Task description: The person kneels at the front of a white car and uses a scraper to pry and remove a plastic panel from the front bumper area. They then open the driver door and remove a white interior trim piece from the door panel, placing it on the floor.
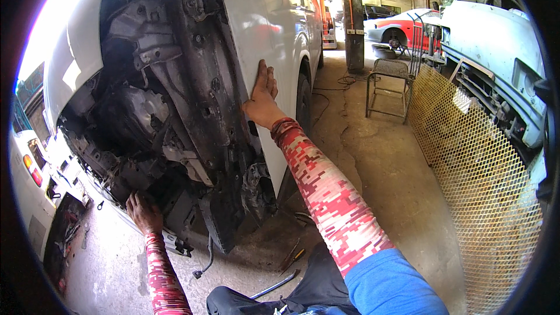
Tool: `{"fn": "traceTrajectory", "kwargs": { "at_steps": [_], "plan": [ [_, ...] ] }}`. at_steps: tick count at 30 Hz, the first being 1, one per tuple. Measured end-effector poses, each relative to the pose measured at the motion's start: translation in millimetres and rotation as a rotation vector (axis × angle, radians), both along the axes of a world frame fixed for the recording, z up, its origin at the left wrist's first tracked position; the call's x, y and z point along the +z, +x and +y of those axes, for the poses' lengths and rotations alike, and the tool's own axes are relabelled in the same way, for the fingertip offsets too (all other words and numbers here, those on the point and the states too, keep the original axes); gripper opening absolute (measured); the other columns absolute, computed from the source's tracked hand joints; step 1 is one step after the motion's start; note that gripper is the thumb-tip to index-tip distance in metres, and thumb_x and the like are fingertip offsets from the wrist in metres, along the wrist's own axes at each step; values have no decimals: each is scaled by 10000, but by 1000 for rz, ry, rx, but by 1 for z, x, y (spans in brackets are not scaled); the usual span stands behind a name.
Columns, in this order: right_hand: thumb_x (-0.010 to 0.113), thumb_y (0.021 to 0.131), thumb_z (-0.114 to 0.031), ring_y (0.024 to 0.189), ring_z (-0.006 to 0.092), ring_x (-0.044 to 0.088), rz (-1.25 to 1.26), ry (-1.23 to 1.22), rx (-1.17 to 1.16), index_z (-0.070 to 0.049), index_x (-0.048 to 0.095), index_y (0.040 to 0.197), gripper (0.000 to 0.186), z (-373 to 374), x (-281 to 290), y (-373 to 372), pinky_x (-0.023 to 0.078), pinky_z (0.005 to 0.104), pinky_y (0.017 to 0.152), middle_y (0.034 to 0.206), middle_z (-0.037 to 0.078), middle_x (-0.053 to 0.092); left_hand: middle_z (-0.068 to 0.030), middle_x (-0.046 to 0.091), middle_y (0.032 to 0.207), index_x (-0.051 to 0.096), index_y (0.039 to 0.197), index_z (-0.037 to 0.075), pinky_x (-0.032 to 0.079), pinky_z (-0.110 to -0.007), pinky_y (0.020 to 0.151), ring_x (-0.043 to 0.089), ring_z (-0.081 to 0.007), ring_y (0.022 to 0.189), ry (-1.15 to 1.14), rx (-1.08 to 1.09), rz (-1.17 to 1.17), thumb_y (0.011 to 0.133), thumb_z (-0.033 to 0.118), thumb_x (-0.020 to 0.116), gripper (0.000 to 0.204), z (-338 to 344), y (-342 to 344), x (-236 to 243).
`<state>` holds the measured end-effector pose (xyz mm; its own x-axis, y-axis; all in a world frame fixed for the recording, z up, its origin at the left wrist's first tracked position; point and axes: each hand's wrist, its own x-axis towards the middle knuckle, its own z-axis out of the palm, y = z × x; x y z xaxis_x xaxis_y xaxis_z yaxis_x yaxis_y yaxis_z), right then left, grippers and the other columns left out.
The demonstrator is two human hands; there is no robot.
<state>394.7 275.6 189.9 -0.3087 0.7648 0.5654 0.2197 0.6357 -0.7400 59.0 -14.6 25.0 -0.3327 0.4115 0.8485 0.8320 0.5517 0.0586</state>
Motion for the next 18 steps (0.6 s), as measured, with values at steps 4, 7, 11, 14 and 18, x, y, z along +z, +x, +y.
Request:
{"fn": "traceTrajectory", "kwargs": {
  "at_steps": [4,7,11,14,18],
  "plan": [
    [621,805,-35,1519,542,-68,-1,5,-7,-230,-164,1616,1145,0,1,-1,182,755,1127,1675,236,-141,-207,549,1360,561,1291,-9,369,-512,1111,465,-415,1298,-3,1,-11,835,156,600,486,0,-3,-1],
    [629,806,-40,1520,539,-68,1,8,-16,-231,-168,1615,1151,1,0,-2,188,753,1128,1676,235,-140,-208,550,1359,562,1296,-8,367,-511,1114,467,-415,1297,6,-5,0,846,161,596,481,0,-3,-1],
    [636,805,-45,1523,534,-63,-7,12,-23,-232,-171,1614,1158,4,-1,-3,191,748,1131,1676,235,-139,-209,554,1355,570,1272,-6,371,-510,1108,473,-415,1288,25,9,41,858,161,592,447,1,-1,0],
    [635,804,-43,1524,531,-62,-4,21,-27,-240,-167,1616,1158,5,-1,-3,188,751,1130,1677,236,-137,-206,559,1343,575,1253,-4,376,-509,1102,480,-412,1277,23,10,47,862,170,593,428,1,0,1],
    [629,804,-38,1523,531,-65,12,33,-15,-249,-158,1619,1153,5,-3,-3,177,752,1133,1679,231,-134,-200,568,1326,579,1244,2,380,-509,1097,486,-408,1269,20,20,41,860,182,598,424,1,0,1]
  ]
}}
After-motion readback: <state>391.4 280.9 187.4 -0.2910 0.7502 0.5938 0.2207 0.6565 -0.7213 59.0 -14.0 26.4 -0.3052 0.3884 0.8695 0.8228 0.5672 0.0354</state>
